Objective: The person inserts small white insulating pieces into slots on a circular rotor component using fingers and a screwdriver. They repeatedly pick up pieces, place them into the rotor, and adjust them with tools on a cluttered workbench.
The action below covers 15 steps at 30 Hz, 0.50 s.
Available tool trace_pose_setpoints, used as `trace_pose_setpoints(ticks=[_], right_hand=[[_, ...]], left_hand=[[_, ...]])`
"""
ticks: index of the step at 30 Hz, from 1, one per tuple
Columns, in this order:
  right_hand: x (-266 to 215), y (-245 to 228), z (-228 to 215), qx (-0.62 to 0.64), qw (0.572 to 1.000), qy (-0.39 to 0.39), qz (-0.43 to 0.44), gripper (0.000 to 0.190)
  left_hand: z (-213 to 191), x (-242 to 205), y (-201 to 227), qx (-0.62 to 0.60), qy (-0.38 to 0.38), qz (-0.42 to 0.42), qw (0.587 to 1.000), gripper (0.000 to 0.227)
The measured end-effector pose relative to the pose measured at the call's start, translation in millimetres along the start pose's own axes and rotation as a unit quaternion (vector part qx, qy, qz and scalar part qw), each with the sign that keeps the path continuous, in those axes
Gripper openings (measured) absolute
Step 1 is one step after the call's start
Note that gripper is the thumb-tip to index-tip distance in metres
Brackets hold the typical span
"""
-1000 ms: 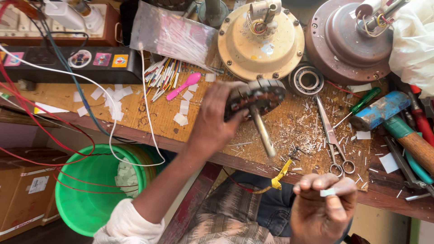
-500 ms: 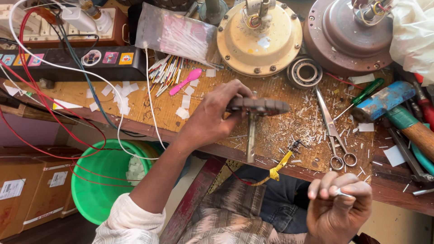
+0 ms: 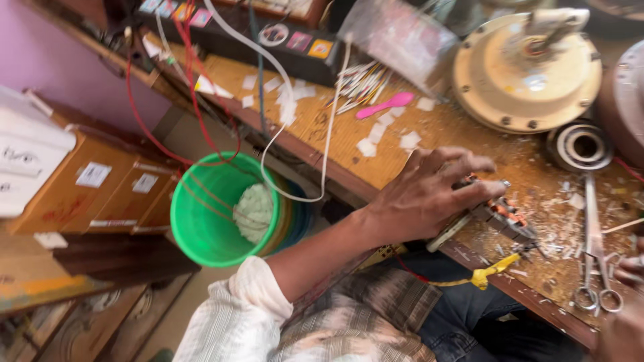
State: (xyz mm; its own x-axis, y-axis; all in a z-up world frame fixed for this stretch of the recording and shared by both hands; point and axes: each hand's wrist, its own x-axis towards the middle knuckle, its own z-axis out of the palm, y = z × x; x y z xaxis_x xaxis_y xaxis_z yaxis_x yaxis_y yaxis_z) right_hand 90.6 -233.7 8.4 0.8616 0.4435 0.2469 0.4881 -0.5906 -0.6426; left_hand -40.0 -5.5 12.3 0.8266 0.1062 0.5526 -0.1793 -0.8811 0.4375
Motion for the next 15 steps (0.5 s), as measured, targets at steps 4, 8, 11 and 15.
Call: trace_pose_setpoints(ticks=[4,8,11,15], right_hand=[[4,8,0,-0.03,1.0,-0.008,-0.004,0.017],[-11,23,-6,-0.054,0.998,-0.001,0.018,0.017],[-16,27,-1,-0.06,0.998,-0.002,0.018,0.018],[-23,29,7,-0.065,0.998,-0.005,0.012,0.019]], left_hand=[[-24,-10,-16,-0.022,-0.005,-0.028,0.999,0.061],[-64,-40,-40,0.106,0.002,-0.121,0.987,0.061],[-76,-61,-46,0.169,-0.025,-0.202,0.964,0.063],[-79,-77,-50,0.216,-0.05,-0.204,0.953,0.077]])
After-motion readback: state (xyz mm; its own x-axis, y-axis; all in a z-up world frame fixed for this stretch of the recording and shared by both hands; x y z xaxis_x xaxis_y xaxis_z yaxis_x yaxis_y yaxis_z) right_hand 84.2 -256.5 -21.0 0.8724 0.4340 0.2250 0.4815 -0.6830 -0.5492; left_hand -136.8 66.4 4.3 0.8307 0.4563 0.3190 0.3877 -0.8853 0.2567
